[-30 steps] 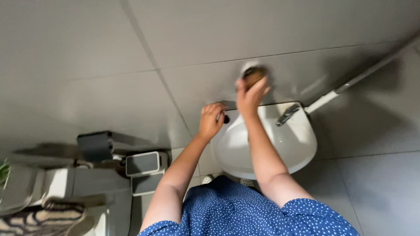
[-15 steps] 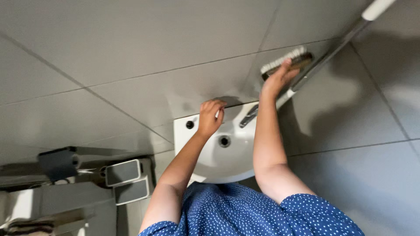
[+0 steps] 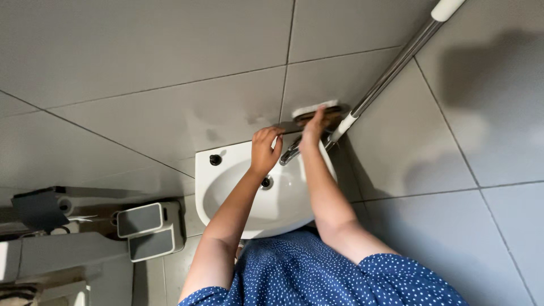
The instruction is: The person scrubs a white bathroom sink with a sponge, rinses it under running water, and wipes the basin and faucet with a cloth. They repeat the scrubbing and rinsing cycle several times, handling the sponge and cloth throughout.
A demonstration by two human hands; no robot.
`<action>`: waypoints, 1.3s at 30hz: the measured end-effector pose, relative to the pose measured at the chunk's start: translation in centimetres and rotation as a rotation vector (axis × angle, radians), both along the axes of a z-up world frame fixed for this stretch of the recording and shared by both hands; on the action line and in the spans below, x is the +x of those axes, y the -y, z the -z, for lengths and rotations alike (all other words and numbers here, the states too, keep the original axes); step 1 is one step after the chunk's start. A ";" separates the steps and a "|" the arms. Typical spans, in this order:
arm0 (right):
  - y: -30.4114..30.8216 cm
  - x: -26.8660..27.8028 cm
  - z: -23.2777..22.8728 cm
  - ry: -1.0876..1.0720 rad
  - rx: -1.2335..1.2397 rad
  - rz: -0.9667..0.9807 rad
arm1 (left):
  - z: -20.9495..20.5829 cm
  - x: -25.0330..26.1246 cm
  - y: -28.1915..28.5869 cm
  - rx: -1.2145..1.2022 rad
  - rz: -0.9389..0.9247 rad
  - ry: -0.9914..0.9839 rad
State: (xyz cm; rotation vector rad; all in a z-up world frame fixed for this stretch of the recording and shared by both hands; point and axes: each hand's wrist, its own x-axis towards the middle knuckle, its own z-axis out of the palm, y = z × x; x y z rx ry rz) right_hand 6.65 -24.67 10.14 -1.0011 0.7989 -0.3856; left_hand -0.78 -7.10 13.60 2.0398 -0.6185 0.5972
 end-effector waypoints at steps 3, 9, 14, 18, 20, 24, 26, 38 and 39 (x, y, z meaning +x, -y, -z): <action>-0.7 0.0 0.9 -0.026 0.030 -0.082 | 0.5 -0.1 0.4 -0.001 -0.035 -0.024; 0.3 2.0 3.7 0.196 -0.256 0.093 | 1.2 0.0 -2.5 0.000 -0.103 -0.020; -3.5 -3.7 1.9 0.205 -1.153 -0.336 | 2.4 -1.6 -7.6 -0.010 -0.255 -0.096; -9.6 -9.1 -0.7 0.388 -1.187 -0.693 | 3.8 -3.6 -12.9 0.161 -0.539 -0.156; -12.3 -11.3 0.0 0.080 -0.857 -0.897 | 4.9 -4.1 -14.9 0.124 -0.496 -0.294; -15.2 -12.3 3.6 0.193 -1.141 -0.568 | 6.5 -3.7 -17.8 0.074 -0.349 -0.276; -16.2 -12.5 5.8 0.102 -1.406 -0.449 | 6.9 -3.4 -19.2 0.061 -0.325 -0.296; -25.0 -16.8 7.6 0.394 -1.462 -1.034 | 2.9 -4.7 -27.0 -0.172 -0.223 -0.194; -23.4 -17.4 6.9 0.368 -1.381 -1.099 | 3.0 -4.9 -26.7 -0.195 -0.195 -0.218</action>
